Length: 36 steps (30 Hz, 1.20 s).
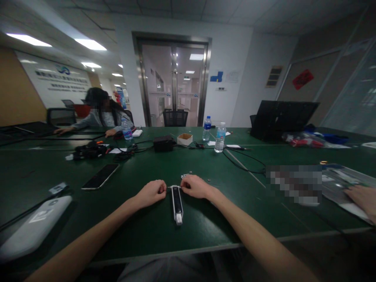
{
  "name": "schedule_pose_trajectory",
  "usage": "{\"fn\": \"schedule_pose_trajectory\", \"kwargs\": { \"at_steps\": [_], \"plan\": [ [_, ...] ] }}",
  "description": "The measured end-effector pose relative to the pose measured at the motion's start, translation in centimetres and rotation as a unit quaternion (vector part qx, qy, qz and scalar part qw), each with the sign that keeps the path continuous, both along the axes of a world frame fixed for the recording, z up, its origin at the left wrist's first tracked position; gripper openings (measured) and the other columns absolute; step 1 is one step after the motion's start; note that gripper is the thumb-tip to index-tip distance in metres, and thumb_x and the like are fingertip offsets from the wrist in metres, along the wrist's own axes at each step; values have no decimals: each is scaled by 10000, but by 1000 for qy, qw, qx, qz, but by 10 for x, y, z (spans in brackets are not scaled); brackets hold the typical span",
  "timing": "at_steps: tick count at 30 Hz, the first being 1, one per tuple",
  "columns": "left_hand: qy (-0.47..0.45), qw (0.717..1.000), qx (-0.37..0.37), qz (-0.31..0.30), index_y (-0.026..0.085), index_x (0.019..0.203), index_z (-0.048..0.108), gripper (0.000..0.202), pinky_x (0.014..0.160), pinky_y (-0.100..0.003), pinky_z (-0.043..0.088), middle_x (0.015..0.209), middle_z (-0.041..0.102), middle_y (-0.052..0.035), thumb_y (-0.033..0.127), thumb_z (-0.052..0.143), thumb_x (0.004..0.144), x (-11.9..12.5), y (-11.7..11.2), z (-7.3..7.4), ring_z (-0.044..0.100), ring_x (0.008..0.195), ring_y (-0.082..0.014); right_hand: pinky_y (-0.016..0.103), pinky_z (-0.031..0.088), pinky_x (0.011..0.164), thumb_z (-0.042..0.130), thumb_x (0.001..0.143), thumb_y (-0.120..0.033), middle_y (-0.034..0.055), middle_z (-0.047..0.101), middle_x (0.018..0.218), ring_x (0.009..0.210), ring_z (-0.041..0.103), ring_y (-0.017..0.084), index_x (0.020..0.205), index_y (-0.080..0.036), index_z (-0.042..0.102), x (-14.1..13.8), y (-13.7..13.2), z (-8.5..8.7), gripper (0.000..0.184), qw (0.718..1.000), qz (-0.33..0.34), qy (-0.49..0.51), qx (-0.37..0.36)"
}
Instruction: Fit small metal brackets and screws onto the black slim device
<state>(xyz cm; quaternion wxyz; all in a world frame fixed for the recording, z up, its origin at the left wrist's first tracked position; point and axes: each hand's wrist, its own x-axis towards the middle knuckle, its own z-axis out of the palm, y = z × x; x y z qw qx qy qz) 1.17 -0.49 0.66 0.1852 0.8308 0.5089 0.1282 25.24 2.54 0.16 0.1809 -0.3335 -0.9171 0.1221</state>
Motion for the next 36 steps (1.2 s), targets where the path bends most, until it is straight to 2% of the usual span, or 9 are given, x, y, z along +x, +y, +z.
{"fn": "schedule_pose_trajectory", "kwargs": {
  "at_steps": [6, 12, 22, 28, 36],
  "plan": [
    [-42, 999, 6, 30, 160, 899, 603, 173, 655, -271, 452, 872, 615, -48, 296, 513, 839, -1, -2, 6, 570, 781, -181, 245, 431, 670, 559, 853, -200, 30, 622, 811, 721, 560, 133, 874, -166, 652, 0, 1, -1, 101, 1000, 1, 0, 2],
    [-113, 993, 7, 16, 151, 905, 601, 208, 613, -256, 455, 834, 627, -39, 325, 504, 844, 1, -3, 6, 576, 720, -163, 241, 425, 659, 565, 841, -181, 30, 625, 814, 717, 558, 131, 866, -162, 651, 0, 0, 0, 92, 1000, 4, -2, 1],
    [-136, 991, -1, 14, 160, 895, 623, 229, 580, -239, 438, 782, 620, -16, 361, 552, 812, 2, -2, 4, 561, 678, -150, 237, 423, 650, 559, 842, -189, 25, 611, 787, 703, 547, 131, 862, -167, 651, 1, 1, -1, 96, 1000, 5, -3, 6],
    [-132, 991, -22, -7, 158, 963, 628, 228, 583, -231, 433, 837, 624, -17, 323, 554, 824, 2, -6, 8, 558, 689, -140, 241, 428, 655, 549, 854, -209, 29, 614, 807, 712, 551, 133, 877, -171, 651, 1, 1, -1, 112, 1000, 6, -5, -4],
    [-143, 990, 6, -11, 160, 966, 608, 222, 609, -243, 442, 898, 626, -24, 338, 563, 841, 2, -5, 4, 553, 707, -142, 243, 421, 656, 550, 845, -187, 25, 611, 785, 705, 551, 135, 854, -171, 647, 1, 0, -1, 99, 1000, 1, -5, 6]
  ]
}}
